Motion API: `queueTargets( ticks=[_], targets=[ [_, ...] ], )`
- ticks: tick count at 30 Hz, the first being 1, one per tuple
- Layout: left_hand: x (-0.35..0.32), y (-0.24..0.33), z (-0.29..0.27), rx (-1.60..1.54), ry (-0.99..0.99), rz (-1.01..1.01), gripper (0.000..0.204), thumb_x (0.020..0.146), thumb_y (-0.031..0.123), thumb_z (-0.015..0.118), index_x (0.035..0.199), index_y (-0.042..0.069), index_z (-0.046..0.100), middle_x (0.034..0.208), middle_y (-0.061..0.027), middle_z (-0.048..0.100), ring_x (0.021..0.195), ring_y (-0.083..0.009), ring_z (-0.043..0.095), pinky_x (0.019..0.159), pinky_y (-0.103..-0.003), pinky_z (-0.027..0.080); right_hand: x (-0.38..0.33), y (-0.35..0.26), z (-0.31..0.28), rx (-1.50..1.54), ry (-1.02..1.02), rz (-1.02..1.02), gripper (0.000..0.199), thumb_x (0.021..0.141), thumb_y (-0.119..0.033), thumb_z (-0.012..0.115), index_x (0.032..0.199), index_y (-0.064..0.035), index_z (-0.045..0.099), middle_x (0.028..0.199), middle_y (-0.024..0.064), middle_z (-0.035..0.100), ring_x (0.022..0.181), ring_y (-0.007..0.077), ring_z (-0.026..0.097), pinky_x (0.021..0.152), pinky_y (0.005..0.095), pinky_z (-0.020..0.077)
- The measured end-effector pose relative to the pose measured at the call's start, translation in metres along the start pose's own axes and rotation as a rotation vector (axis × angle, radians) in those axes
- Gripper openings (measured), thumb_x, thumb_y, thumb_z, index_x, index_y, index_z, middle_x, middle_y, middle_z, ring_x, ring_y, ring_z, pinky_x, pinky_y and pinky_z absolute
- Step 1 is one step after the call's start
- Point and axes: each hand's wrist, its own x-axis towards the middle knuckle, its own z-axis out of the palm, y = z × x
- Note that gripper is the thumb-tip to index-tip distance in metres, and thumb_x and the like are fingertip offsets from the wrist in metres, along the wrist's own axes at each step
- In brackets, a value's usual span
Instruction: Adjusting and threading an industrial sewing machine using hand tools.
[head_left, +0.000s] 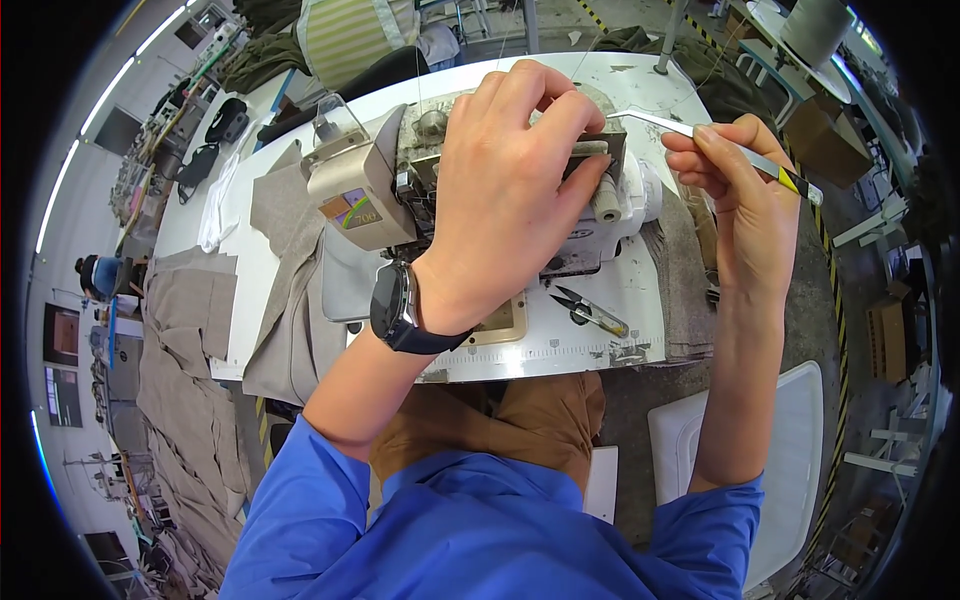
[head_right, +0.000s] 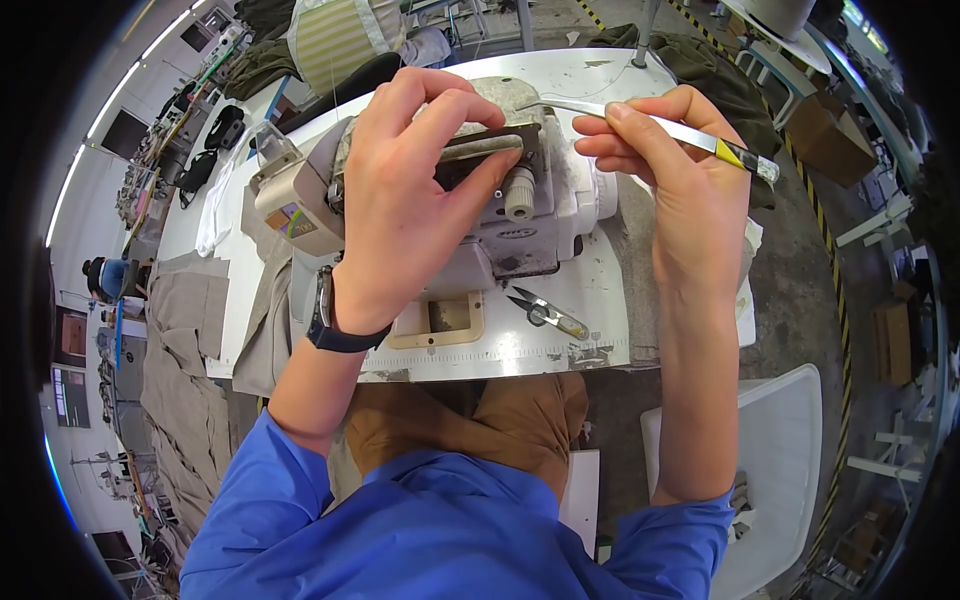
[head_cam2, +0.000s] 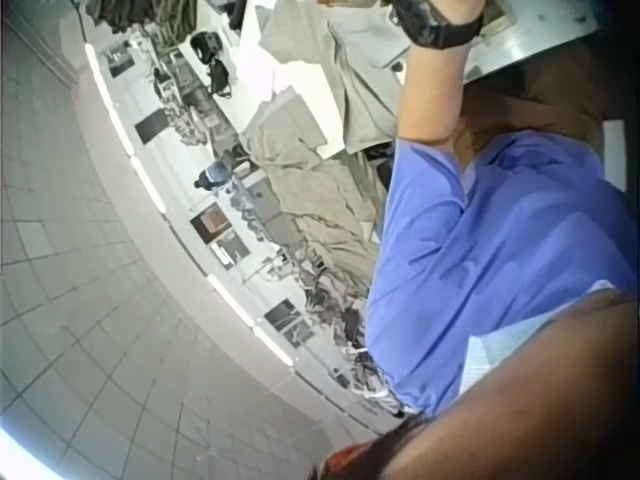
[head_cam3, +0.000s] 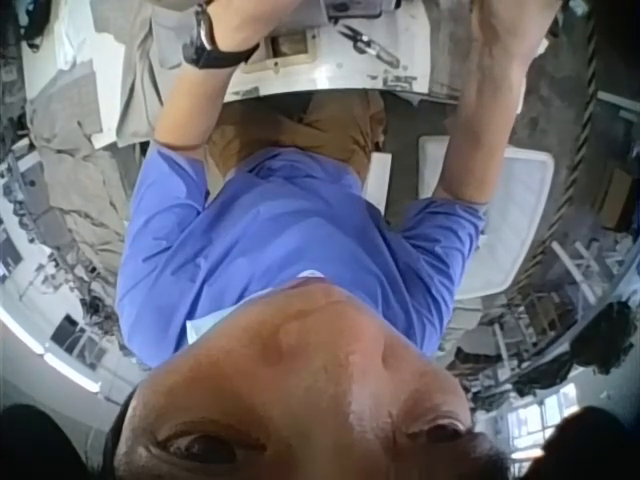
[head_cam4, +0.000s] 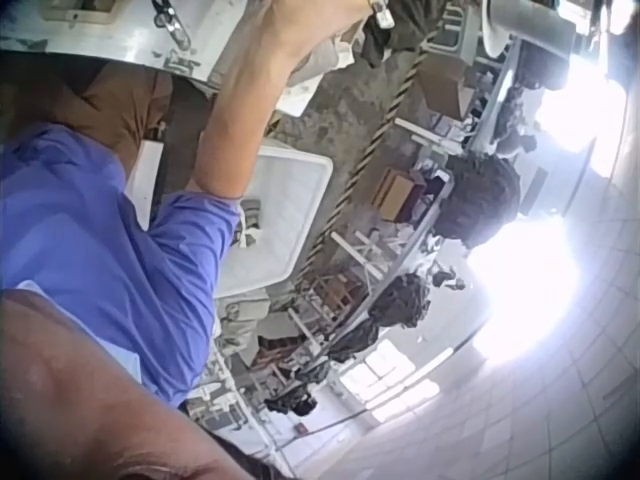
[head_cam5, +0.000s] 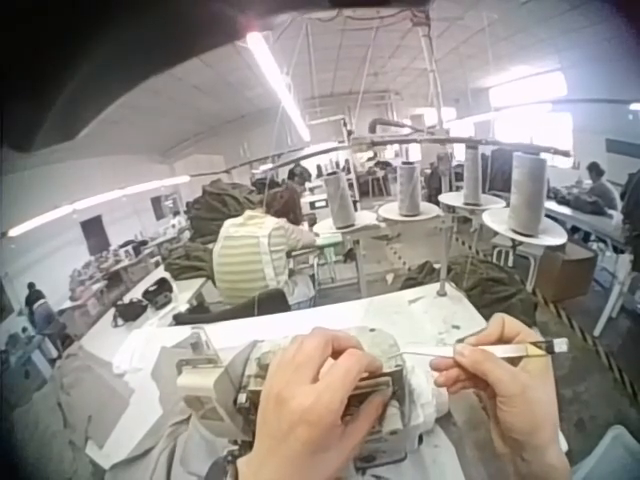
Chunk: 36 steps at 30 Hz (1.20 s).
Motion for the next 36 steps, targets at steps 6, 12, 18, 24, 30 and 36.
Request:
queueTargets(
  ticks=[6,12,18,24,30,36],
  targets=[
    [0.0,0.0,0.0,0.001,-0.003,-0.007,0.025,0.066,0.005,0.078,0.087,0.008,0.063,0.092,-0.0051,0.058,0.084,-0.025,0.056,0.071,-0.035,0.043,0.002,0.0,-0.001,-0.003,-0.044,0.031,0.008,0.087,-0.006,0.065,0.088,-0.0002,0.06,0.083,0.0184,0.071,0.073,0.018,0.071,0.066,0.0226,0.0551],
    [0.0,0.0,0.0,-0.004,0.0,-0.007,0.025,0.066,0.005,0.078,0.086,0.008,0.063,0.091,-0.0049,0.058,0.084,-0.025,0.055,0.071,-0.035,0.043,0.003,-0.001,-0.002,0.008,-0.061,0.052,0.008,0.087,-0.006,0.065,0.088,-0.0005,0.06,0.083,0.0181,0.071,0.072,0.0174,0.071,0.066,0.0227,0.0546],
    [0.001,0.0,0.002,0.008,0.006,0.007,0.025,0.066,0.006,0.078,0.086,0.008,0.064,0.089,-0.0043,0.058,0.082,-0.0244,0.056,0.07,-0.035,0.043,0.002,-0.002,-0.002,-0.012,-0.088,0.07,0.008,0.087,-0.007,0.065,0.088,-0.0005,0.06,0.083,0.0183,0.071,0.072,0.0173,0.071,0.065,0.0229,0.0545],
    [0.005,-0.002,0.004,0.109,0.043,0.163,0.015,0.067,0.005,0.077,0.078,0.007,0.067,0.077,-0.0025,0.061,0.073,-0.0212,0.056,0.068,-0.034,0.042,-0.001,-0.005,-0.002,-0.028,-0.039,0.078,0.009,0.087,-0.008,0.065,0.089,0.0004,0.06,0.083,0.0186,0.07,0.071,0.0181,0.071,0.066,0.0241,0.055],
    [-0.005,-0.002,-0.004,0.011,0.11,0.139,0.015,0.068,0.002,0.078,0.08,0.007,0.07,0.074,-0.0023,0.061,0.068,-0.0196,0.056,0.061,-0.03,0.041,-0.037,-0.011,0.0,0.034,0.122,-0.06,0.011,0.09,-0.007,0.061,0.09,0.0033,0.057,0.084,0.0207,0.069,0.07,0.021,0.07,0.068,0.0279,0.0563],
    [-0.019,0.0,-0.009,-0.017,0.126,0.16,0.02,0.064,0.0,0.08,0.081,0.007,0.072,0.07,-0.0012,0.06,0.065,-0.0178,0.054,0.059,-0.029,0.039,-0.051,0.003,0.009,0.172,0.077,0.048,0.009,0.09,-0.004,0.063,0.088,0.0018,0.055,0.083,0.021,0.069,0.069,0.0224,0.07,0.066,0.0292,0.0565]
  ],
)
